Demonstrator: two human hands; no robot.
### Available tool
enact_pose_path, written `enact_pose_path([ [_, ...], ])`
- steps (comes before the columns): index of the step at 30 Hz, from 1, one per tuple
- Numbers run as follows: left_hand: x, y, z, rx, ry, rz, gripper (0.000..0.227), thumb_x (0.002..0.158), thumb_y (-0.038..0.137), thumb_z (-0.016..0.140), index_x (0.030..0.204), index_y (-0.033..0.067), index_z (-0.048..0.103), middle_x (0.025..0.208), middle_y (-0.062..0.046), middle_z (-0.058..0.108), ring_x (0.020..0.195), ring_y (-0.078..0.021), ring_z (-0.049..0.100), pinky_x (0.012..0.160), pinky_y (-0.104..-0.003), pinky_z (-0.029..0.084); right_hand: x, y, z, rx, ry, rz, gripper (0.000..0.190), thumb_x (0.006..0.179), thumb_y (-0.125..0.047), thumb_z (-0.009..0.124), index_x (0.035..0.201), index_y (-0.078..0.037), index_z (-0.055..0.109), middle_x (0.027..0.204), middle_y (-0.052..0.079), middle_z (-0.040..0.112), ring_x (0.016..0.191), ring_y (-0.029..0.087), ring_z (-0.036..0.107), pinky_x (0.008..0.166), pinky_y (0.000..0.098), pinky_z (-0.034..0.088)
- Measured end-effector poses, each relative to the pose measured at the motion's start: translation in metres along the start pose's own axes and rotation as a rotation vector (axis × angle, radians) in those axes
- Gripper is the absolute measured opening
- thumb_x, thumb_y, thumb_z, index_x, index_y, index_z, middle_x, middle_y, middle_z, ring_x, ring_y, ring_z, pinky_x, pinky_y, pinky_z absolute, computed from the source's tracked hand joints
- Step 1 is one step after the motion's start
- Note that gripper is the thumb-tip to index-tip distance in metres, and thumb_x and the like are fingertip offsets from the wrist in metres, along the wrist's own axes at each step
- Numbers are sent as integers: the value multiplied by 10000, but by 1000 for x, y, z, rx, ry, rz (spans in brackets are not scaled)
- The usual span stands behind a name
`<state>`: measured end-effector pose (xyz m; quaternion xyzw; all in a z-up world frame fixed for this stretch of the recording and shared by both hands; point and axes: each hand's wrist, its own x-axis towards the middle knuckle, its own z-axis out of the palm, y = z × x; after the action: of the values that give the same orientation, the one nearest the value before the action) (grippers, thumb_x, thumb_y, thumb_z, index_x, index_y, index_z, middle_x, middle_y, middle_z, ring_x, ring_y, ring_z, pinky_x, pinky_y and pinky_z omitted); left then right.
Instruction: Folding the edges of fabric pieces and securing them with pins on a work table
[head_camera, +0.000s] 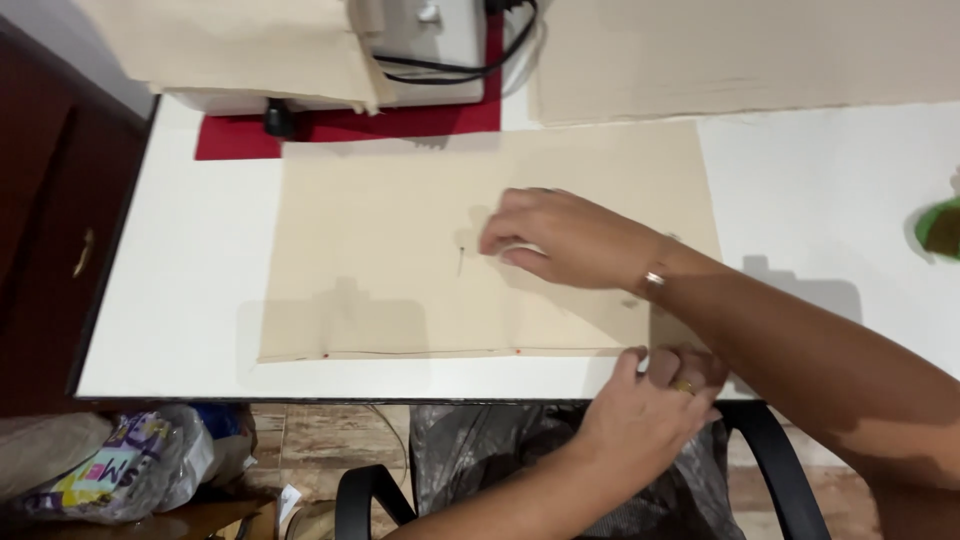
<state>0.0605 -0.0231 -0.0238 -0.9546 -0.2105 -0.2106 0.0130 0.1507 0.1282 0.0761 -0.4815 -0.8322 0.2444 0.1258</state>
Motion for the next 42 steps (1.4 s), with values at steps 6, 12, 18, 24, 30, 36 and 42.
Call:
enact_pose_path([
  [6,-4,-2,2,-29,62,-13,434,1028,465,612,1350,178,655,1161,-50,650,1069,-227,562,932,-365,435,66,-10,-1,-65,-255,48,71,956,-221,646,1027,-218,652,1059,-23,610,971,191,597,871,364,454],
  [12,-1,-5,-7,-18,106,10,404,1004,469,668,1276,170,694,1048,-25,663,979,-208,590,819,-334,431,49,-5,-1,-321,-253,6,194,1042,-254,502,914,-225,645,959,-47,588,849,172,577,889,365,428],
  [18,6,-6,-23,47,103,-12,543,955,508,664,1338,125,626,1066,-29,597,932,-200,521,780,-332,401,-57,-4,-25,-84,10,287,167,1018,-251,571,1117,-169,677,1063,10,767,938,163,730,816,312,614],
  [24,10,-5,-20,61,25,1,757,889,625,708,1427,115,555,1114,-49,595,937,-199,535,750,-330,417,-196,30,5,-216,304,544,194,924,-208,685,1102,-192,760,1114,-38,779,897,165,755,681,337,638],
  [30,8,-4,-13,103,-123,32,670,1033,602,479,1535,158,478,1269,-94,620,1048,-220,600,864,-363,475,-247,18,60,116,508,609,183,894,-55,686,1072,-85,717,911,39,827,666,105,800,544,140,688],
  [36,7,-4,-17,107,-48,11,645,1021,602,541,1488,157,524,1191,-61,670,1045,-211,582,852,-351,441,-241,1,68,-59,612,571,187,912,-108,688,1094,-128,723,946,-14,775,741,108,746,657,242,656],
  [42,3,-18,-38,-162,-29,31,608,961,526,677,1344,63,587,1312,-118,625,1111,-265,572,926,-377,461,-229,-9,64,-414,673,308,125,929,-39,711,1037,-92,746,1023,43,735,766,180,659,642,291,523],
])
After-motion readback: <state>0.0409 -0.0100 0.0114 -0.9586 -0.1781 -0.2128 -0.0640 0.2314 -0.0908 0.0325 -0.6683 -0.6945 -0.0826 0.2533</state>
